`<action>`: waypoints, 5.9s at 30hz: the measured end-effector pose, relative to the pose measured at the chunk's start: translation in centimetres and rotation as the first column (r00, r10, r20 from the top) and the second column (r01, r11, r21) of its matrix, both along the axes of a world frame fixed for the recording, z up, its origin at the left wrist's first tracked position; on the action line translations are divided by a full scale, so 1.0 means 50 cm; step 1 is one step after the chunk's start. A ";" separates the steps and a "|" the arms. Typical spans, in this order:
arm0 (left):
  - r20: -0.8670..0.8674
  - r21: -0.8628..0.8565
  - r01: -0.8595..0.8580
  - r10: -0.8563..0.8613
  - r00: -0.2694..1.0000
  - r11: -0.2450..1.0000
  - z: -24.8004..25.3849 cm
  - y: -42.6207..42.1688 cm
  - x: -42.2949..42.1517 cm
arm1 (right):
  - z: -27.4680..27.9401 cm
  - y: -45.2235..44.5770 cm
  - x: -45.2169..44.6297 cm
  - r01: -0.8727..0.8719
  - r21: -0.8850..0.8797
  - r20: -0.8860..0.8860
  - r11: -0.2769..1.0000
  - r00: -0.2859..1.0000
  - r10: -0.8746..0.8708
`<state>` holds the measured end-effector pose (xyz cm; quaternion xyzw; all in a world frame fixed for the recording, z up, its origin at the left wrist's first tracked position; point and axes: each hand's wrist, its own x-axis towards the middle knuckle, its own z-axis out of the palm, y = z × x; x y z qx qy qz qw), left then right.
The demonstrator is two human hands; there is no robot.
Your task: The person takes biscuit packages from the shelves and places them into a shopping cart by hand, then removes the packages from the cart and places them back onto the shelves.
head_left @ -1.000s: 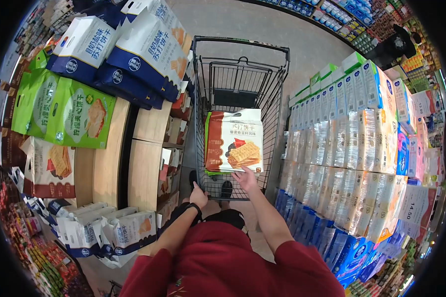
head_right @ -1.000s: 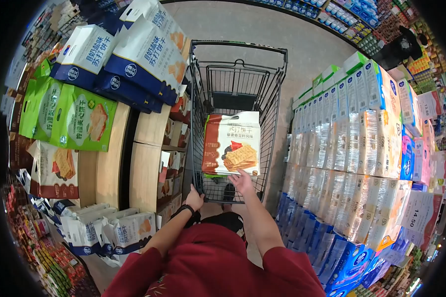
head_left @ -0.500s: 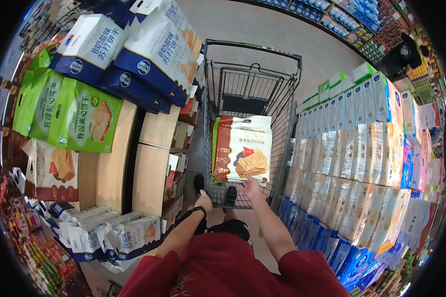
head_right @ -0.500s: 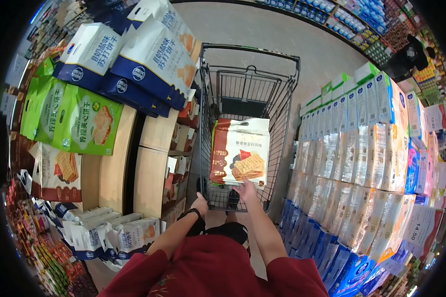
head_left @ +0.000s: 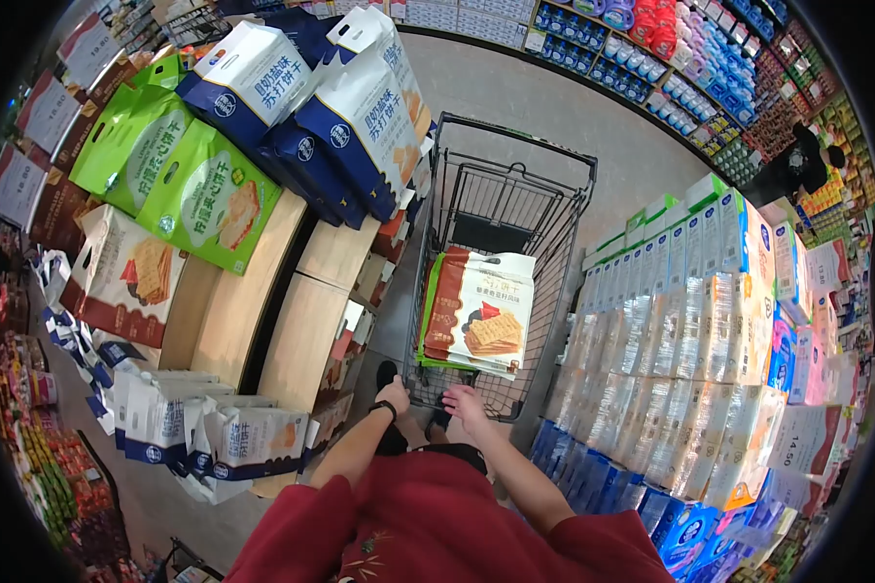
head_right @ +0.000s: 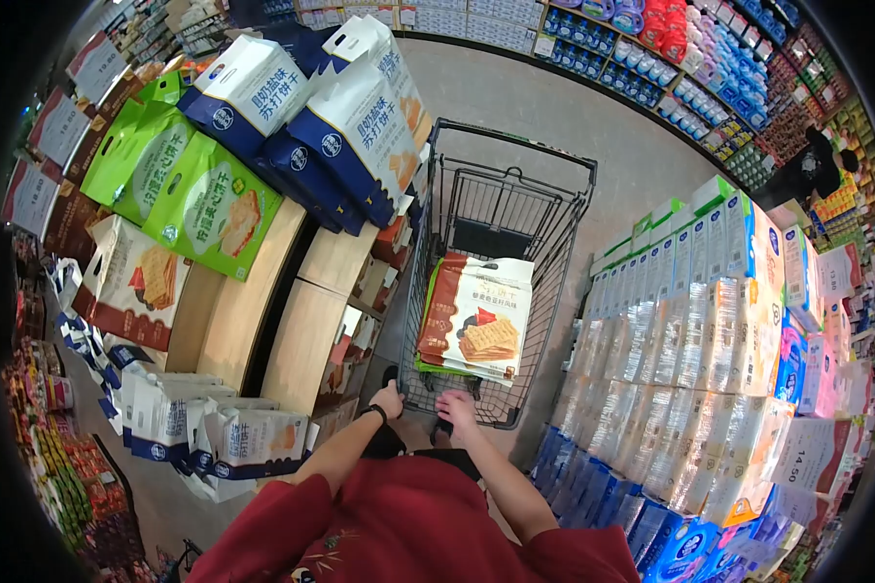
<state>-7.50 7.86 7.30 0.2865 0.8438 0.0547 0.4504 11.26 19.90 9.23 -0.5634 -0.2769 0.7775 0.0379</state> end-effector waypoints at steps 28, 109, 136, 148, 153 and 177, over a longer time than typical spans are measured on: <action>0.401 0.712 -0.700 0.847 0.350 -0.048 0.388 -0.189 -0.703 | 0.010 -0.059 0.224 -0.083 0.103 0.206 0.991 0.977 0.060; 0.875 0.358 -0.872 0.207 0.438 0.334 0.595 -0.082 0.097 | 0.451 0.111 0.247 0.124 0.119 -0.693 0.985 0.721 -0.007; 0.467 0.846 -0.516 0.282 0.838 0.135 0.792 -0.111 -0.048 | 0.444 0.180 0.057 -0.163 0.533 -0.516 0.830 0.715 0.472; -0.019 0.692 -0.036 0.069 0.997 0.721 1.036 -0.145 -0.288 | 0.497 0.123 -0.158 -0.275 0.639 -0.460 0.719 0.612 0.643; -0.301 0.631 0.335 -0.177 0.937 0.700 1.019 -0.094 -0.346 | 0.474 0.127 -0.226 -0.329 0.696 -0.368 0.638 0.600 0.711; -0.663 0.612 0.217 0.344 0.665 0.760 0.891 -0.081 -0.901 | 0.106 0.111 -0.027 0.195 0.336 0.041 0.921 0.974 -0.221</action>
